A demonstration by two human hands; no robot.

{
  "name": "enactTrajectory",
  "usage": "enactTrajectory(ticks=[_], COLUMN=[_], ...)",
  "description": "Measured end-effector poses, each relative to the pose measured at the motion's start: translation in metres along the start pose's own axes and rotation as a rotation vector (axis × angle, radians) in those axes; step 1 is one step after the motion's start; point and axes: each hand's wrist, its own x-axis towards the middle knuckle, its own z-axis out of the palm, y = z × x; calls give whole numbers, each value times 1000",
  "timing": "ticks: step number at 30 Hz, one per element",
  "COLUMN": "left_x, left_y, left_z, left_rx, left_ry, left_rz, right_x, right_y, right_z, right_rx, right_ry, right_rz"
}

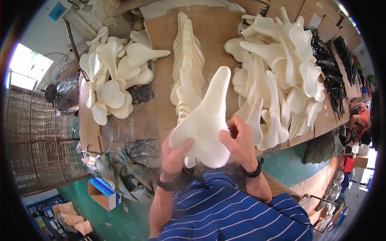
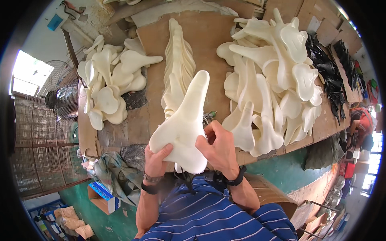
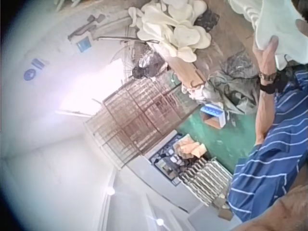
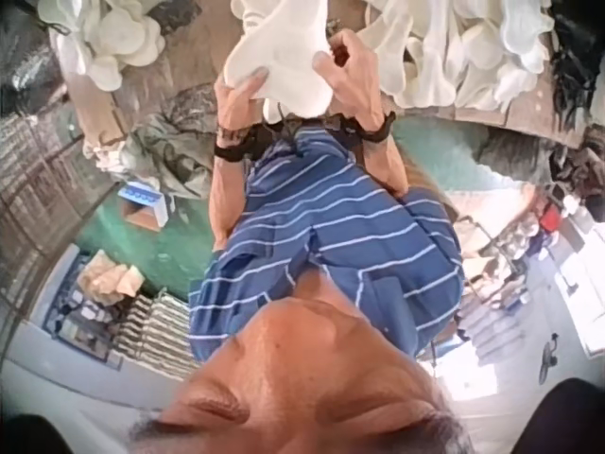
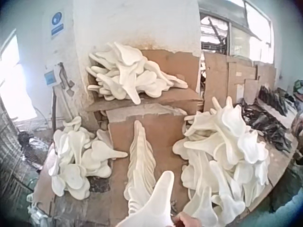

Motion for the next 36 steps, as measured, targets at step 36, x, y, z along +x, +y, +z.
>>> enactTrajectory(ticks=[36], left_x=[-30], left_y=[7], left_z=[25], left_rx=[1328], left_ry=[-470], left_rz=[667], right_x=[-25], right_y=[16], right_z=[17], right_rx=[446], right_ry=[43], right_rz=[26])
